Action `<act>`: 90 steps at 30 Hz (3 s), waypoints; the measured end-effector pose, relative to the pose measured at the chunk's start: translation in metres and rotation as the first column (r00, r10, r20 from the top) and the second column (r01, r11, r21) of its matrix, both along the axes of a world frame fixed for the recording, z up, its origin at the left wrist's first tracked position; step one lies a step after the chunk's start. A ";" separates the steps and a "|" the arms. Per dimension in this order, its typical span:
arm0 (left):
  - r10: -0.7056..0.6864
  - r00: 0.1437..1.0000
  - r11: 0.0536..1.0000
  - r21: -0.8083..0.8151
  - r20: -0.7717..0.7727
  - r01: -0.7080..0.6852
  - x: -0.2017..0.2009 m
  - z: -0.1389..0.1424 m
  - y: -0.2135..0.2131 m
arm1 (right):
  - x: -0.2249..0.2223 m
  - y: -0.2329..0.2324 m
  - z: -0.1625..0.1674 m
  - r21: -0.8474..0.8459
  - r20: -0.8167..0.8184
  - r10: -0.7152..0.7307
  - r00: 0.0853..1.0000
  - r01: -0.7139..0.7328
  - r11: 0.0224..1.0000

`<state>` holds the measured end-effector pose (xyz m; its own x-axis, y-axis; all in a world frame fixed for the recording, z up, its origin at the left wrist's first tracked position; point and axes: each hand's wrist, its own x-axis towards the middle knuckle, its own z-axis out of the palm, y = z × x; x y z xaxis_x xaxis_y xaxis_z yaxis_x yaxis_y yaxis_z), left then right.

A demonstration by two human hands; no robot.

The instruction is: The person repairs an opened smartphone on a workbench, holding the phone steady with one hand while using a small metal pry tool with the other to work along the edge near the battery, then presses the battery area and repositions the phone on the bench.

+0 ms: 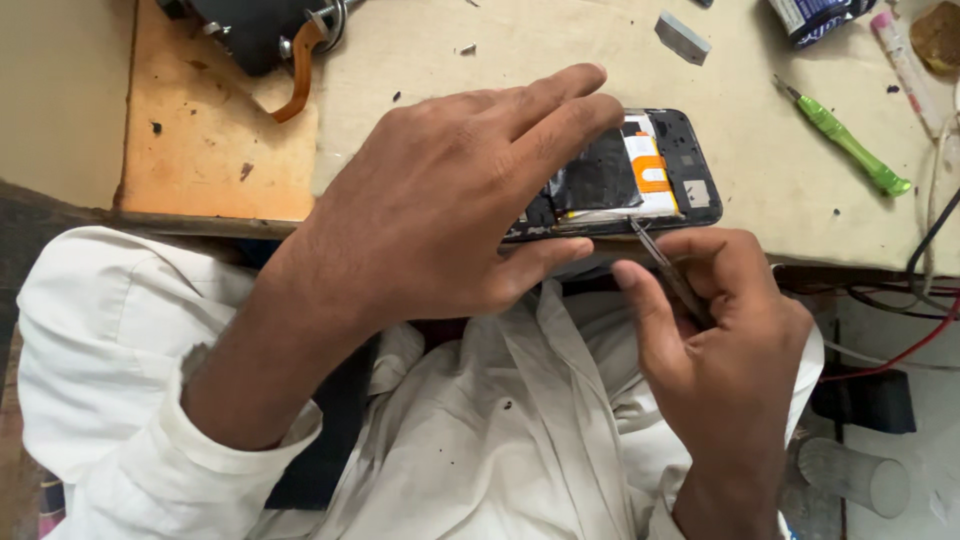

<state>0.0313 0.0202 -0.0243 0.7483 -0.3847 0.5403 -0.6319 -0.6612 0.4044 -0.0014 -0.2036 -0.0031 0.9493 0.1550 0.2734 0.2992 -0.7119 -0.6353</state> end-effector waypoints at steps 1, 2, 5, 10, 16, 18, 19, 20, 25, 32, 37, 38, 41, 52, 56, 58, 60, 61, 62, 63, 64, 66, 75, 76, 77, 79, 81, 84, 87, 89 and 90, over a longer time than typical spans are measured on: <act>-0.001 1.000 1.000 -0.002 -0.004 0.001 0.000 0.000 0.000 | -0.001 -0.001 -0.001 -0.036 0.048 -0.008 0.999 0.009 0.999; 0.002 1.000 1.000 0.001 -0.005 -0.002 0.001 -0.001 -0.001 | -0.001 -0.002 -0.002 -0.073 0.096 -0.014 0.995 0.021 0.997; 0.008 1.000 1.000 0.002 -0.008 -0.008 0.001 -0.001 -0.001 | -0.002 -0.003 -0.003 -0.182 0.231 0.065 0.971 -0.023 0.983; 0.025 0.999 1.000 0.007 0.030 -0.026 0.001 0.000 -0.002 | 0.001 0.000 -0.006 -0.033 0.041 -0.116 0.992 0.118 0.993; -0.008 1.000 0.999 -0.036 0.000 0.008 0.001 0.001 -0.001 | -0.001 0.001 -0.006 -0.018 0.148 -0.084 0.985 0.087 0.996; 0.003 1.000 0.999 -0.034 0.012 -0.003 0.002 0.001 -0.002 | -0.002 0.000 -0.007 -0.111 0.222 -0.040 0.974 0.066 0.992; 0.009 1.000 0.999 -0.033 0.020 -0.008 0.002 0.001 -0.002 | -0.003 -0.002 -0.008 -0.107 0.195 -0.077 0.978 0.099 0.989; 0.009 1.000 1.000 -0.029 0.018 -0.009 0.002 0.001 -0.002 | -0.002 -0.002 -0.011 -0.103 0.169 -0.114 0.979 0.132 0.986; 0.020 0.999 1.000 -0.010 0.031 -0.020 0.001 0.002 -0.002 | 0.001 -0.009 -0.021 0.257 -0.028 -0.135 0.991 0.137 0.957; 0.014 1.000 1.000 -0.022 -0.021 -0.015 0.001 0.004 -0.002 | -0.003 -0.005 -0.026 0.363 -0.070 -0.131 0.989 0.148 0.920; 0.026 0.999 1.000 -0.015 0.027 -0.026 0.000 0.004 -0.002 | -0.001 0.000 -0.022 0.405 -0.139 -0.165 0.976 0.209 0.890; 0.026 0.999 1.000 -0.018 0.024 -0.026 0.000 0.004 -0.002 | -0.001 0.000 -0.022 0.383 -0.106 -0.150 0.983 0.180 0.906; 0.025 1.000 0.999 -0.025 0.000 -0.025 0.000 0.004 -0.002 | -0.002 -0.001 -0.023 0.386 -0.072 -0.132 0.989 0.150 0.910; 0.075 0.997 0.997 -0.015 0.006 -0.075 -0.006 -0.001 -0.008 | -0.004 -0.010 -0.040 0.487 -0.181 -0.111 0.977 0.188 0.853; 0.108 0.993 0.994 0.003 0.039 -0.108 -0.012 -0.004 -0.016 | -0.002 -0.013 -0.048 0.416 -0.015 -0.052 0.999 0.054 0.908; 0.154 0.981 0.985 0.055 0.120 -0.162 -0.013 -0.004 -0.023 | -0.004 -0.013 -0.053 0.390 0.030 -0.069 0.997 0.052 0.919; 0.192 0.975 0.979 0.051 0.109 -0.198 -0.014 -0.002 -0.032 | -0.006 -0.012 -0.056 0.338 0.048 -0.116 0.992 0.094 0.936; 0.212 0.972 0.975 0.049 0.104 -0.218 -0.014 -0.001 -0.035 | -0.007 -0.011 -0.056 0.372 0.013 -0.135 0.991 0.120 0.920; 0.212 0.973 0.974 0.063 0.090 -0.218 -0.013 0.000 -0.038 | -0.008 -0.010 -0.056 0.406 -0.022 -0.151 0.988 0.147 0.902; 0.211 0.974 0.973 0.076 0.076 -0.217 -0.012 0.001 -0.040 | -0.008 -0.010 -0.055 0.439 -0.059 -0.166 0.984 0.175 0.882; 0.211 0.976 0.972 0.088 0.062 -0.216 -0.011 0.002 -0.040 | -0.008 -0.009 -0.053 0.462 -0.105 -0.176 0.979 0.205 0.863; 0.181 0.982 0.979 0.085 0.056 -0.185 -0.009 0.003 -0.037 | -0.008 -0.009 -0.047 0.502 -0.193 -0.195 0.962 0.267 0.823; 0.128 0.991 0.989 0.069 0.026 -0.130 -0.009 0.010 -0.030 | -0.015 -0.006 -0.020 0.267 -0.017 -0.242 0.970 0.238 0.934; 0.134 0.990 0.988 0.073 0.045 -0.137 -0.009 0.010 -0.031 | -0.017 -0.005 -0.020 0.289 -0.036 -0.241 0.970 0.241 0.926; 0.131 0.991 0.988 0.073 0.033 -0.133 -0.009 0.011 -0.031 | -0.017 -0.005 -0.020 0.310 -0.057 -0.240 0.969 0.246 0.918; 0.126 0.992 0.989 0.075 0.012 -0.127 -0.010 0.011 -0.030 | -0.017 -0.005 -0.021 0.367 -0.118 -0.239 0.964 0.266 0.891; 0.117 0.993 0.992 0.053 0.013 -0.117 -0.010 0.011 -0.028 | -0.015 -0.006 -0.022 0.434 -0.201 -0.234 0.951 0.301 0.849; 0.119 0.993 0.992 0.039 0.013 -0.120 -0.009 0.009 -0.026 | -0.011 -0.009 -0.022 0.405 -0.130 -0.115 0.985 0.158 0.901; 0.117 0.993 0.992 0.040 -0.032 -0.116 -0.009 0.008 -0.026 | -0.010 -0.009 -0.018 0.354 -0.119 -0.130 0.984 0.164 0.921; 0.116 0.992 0.993 0.041 -0.043 -0.115 -0.010 0.008 -0.026 | -0.012 -0.009 -0.015 0.187 -0.016 -0.176 0.984 0.176 0.967; 0.118 0.992 0.992 0.039 -0.030 -0.117 -0.010 0.008 -0.027 | -0.012 -0.008 -0.014 0.101 0.040 -0.192 0.981 0.187 0.977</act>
<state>0.0212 -0.0065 -0.0158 0.8066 -0.3124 0.5017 -0.5356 -0.7454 0.3970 -0.0139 -0.2114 -0.0176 0.9439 -0.0556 0.3256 0.1976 -0.6951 -0.6913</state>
